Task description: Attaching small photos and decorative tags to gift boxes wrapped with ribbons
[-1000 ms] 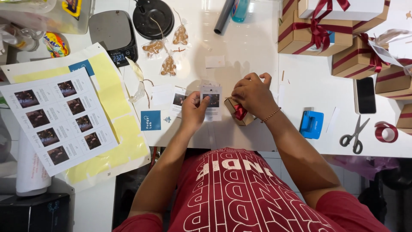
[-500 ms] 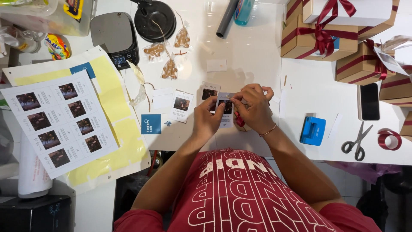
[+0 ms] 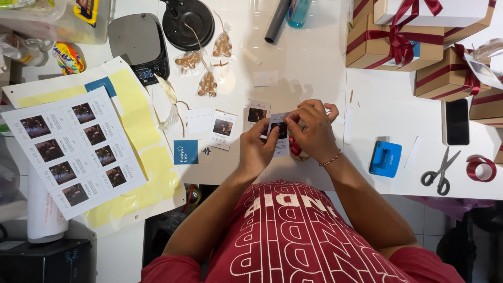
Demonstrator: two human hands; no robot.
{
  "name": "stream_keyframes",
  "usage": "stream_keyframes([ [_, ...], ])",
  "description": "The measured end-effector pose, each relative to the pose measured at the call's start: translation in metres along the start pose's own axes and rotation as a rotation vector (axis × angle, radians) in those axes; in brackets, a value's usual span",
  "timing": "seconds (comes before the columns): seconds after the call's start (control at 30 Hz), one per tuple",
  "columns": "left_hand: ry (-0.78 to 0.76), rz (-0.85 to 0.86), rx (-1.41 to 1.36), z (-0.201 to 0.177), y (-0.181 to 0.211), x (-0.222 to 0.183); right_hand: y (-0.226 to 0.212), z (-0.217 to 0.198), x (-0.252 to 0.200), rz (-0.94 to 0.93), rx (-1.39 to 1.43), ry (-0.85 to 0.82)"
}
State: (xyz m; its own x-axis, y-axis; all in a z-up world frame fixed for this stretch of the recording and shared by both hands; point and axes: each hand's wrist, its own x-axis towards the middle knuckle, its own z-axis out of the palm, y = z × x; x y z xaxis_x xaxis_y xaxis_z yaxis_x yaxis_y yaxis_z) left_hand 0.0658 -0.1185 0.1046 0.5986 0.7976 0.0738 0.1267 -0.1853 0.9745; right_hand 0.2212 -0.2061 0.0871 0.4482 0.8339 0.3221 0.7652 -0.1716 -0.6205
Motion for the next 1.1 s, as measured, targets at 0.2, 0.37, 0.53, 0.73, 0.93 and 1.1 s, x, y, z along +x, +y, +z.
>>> stream_keyframes([
  [0.2,-0.005,0.055,0.028,-0.003,0.010,0.000,-0.001,-0.001,0.000,-0.017,0.007,-0.003],
  [0.37,-0.020,0.088,0.032,0.000,0.008,0.002,-0.003,-0.001,0.000,-0.022,0.010,-0.001],
  [0.53,-0.004,0.078,-0.032,0.006,-0.014,0.000,-0.005,-0.004,-0.001,0.010,0.041,0.008],
  [0.73,-0.073,-0.187,-0.457,0.012,-0.031,0.011,-0.002,-0.006,-0.003,0.139,0.186,0.014],
  [0.93,-0.136,-0.216,-0.402,0.022,-0.068,0.024,0.004,-0.006,-0.007,0.123,0.203,-0.002],
  [1.1,-0.106,-0.275,-0.366,0.023,-0.048,0.021,-0.020,-0.036,-0.019,0.132,0.152,0.135],
])
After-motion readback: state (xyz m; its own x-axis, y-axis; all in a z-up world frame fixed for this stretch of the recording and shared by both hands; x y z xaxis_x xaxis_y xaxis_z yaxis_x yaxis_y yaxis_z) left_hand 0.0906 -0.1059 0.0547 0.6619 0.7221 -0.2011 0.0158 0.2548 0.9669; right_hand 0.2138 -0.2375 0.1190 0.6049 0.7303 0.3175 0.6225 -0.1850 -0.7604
